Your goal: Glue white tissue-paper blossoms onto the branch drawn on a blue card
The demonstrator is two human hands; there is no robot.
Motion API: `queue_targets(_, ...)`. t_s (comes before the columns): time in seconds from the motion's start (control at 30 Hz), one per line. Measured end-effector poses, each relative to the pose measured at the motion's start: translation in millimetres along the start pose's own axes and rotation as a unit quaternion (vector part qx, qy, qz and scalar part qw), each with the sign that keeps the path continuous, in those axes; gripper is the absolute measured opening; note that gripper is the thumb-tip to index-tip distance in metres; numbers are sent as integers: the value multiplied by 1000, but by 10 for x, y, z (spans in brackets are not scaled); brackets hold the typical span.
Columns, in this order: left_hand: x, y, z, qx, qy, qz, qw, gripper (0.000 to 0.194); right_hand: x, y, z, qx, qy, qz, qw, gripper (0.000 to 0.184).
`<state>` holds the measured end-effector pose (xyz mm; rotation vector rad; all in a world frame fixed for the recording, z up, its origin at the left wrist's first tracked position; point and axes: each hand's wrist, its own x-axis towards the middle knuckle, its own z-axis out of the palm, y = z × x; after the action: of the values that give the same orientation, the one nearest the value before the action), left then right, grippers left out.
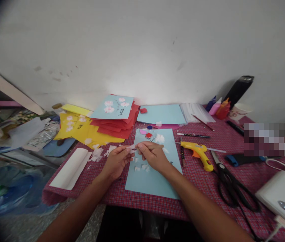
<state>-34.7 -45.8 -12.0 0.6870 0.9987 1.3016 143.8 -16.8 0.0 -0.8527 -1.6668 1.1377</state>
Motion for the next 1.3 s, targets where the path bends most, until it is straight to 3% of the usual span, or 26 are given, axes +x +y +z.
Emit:
queue_targets(0.63,-26,3,17,10,-21,16,1000,28,29,-24,-39,86,-12,55,995,38)
queue_targets(1.03,-43,15,31,4,-35,14,999,29,40,-17,-42,114,-60,56,990,28)
queue_targets(1.3,-44,-21,23,49,-50,20,997,25,62,16,5,85,3,47,995,29)
